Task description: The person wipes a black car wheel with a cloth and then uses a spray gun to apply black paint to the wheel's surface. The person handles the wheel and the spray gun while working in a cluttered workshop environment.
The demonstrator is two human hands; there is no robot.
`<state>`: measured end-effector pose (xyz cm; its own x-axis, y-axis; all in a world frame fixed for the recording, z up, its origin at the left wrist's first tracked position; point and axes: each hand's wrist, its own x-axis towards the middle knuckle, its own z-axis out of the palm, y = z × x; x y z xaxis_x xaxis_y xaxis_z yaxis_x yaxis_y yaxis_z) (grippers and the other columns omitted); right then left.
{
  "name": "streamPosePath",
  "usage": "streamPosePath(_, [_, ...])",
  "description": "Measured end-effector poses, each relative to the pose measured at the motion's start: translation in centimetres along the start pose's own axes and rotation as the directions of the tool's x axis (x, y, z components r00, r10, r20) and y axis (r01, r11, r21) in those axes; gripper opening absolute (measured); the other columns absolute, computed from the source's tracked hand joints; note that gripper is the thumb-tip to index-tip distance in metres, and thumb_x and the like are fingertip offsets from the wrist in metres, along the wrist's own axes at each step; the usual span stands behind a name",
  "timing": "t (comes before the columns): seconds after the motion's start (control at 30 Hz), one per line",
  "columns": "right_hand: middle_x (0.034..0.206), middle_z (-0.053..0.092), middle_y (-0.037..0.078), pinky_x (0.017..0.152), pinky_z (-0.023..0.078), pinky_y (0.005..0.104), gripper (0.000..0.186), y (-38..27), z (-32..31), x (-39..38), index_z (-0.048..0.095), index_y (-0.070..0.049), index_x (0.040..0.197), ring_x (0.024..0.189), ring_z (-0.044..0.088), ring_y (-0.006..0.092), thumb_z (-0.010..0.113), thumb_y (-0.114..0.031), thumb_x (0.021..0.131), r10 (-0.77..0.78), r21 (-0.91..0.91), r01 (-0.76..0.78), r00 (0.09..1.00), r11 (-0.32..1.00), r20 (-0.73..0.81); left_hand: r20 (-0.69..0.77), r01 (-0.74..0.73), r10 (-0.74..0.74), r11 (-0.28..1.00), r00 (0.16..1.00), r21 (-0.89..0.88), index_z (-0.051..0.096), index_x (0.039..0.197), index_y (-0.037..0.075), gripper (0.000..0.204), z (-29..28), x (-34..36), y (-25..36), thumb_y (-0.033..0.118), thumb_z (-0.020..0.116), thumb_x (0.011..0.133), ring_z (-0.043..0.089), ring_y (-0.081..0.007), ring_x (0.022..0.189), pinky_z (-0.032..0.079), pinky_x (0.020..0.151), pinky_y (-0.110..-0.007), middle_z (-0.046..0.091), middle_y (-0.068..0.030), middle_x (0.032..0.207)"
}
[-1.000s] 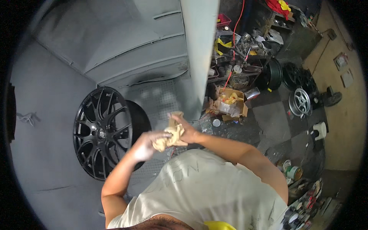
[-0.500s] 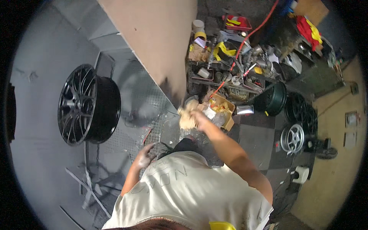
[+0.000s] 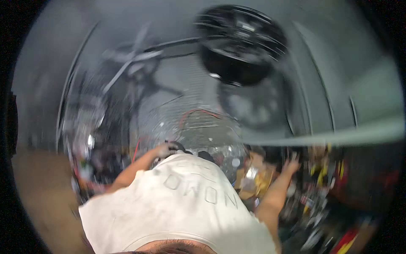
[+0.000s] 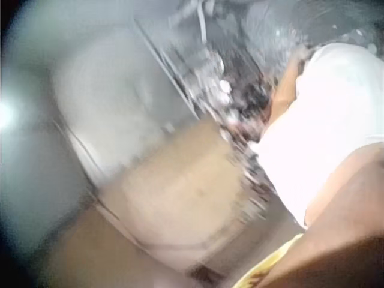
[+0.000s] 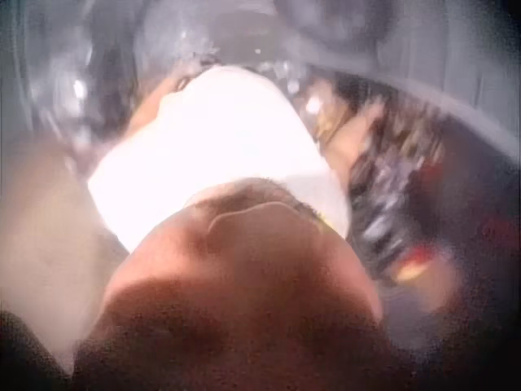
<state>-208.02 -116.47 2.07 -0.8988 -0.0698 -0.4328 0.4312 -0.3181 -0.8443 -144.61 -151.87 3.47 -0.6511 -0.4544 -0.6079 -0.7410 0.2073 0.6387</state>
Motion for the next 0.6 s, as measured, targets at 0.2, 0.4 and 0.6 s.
streamPosePath(0.2, [0.107,0.068,0.008,0.08,0.054,0.044,0.049,24.3,-6.0,-14.5,0.055,-0.011,0.139,0.083,0.065,0.0265,0.058,-0.04,0.1,0.695,-0.868,-0.297,0.715,0.398,0.074,-0.614,0.393,-0.464,0.883,0.639,-0.258,0.076,0.094,0.008,0.019,0.3,-12.8,-19.3,0.019,0.069,0.079,0.071,-0.0379,0.09,0.055,0.079,-0.048,0.073,-0.0219,0.095])
streamPosePath(0.4, [0.098,0.067,0.007,0.07,0.053,0.0397,0.045,30.4,4.3,-23.8,0.056,-0.009,0.137,0.076,0.063,0.0223,0.061,-0.034,0.099,0.781,-0.999,0.032,0.623,0.031,0.044,-0.829,0.189,-0.535,0.808,-0.164,-0.559,0.069,0.085,0.007,0.029,-11.1,-29.8,-26.8,0.035,0.07,0.093,0.069,-0.0387,0.076,0.052,0.069,-0.047,0.07,-0.0177,0.083])
streamPosePath(0.6, [0.089,0.065,0.006,0.061,0.051,0.0353,0.043,33.3,19.1,-27.4,0.056,-0.008,0.135,0.068,0.061,0.0181,0.064,-0.028,0.098,0.704,-0.947,0.296,0.645,0.129,0.298,-0.818,0.464,-0.19,0.744,-0.543,-0.481,0.066,0.099,-0.001,0.048,-18.8,-46.7,-35.2,0.044,0.076,0.087,0.066,-0.0414,0.093,0.05,0.084,-0.046,0.068,-0.0204,0.091])
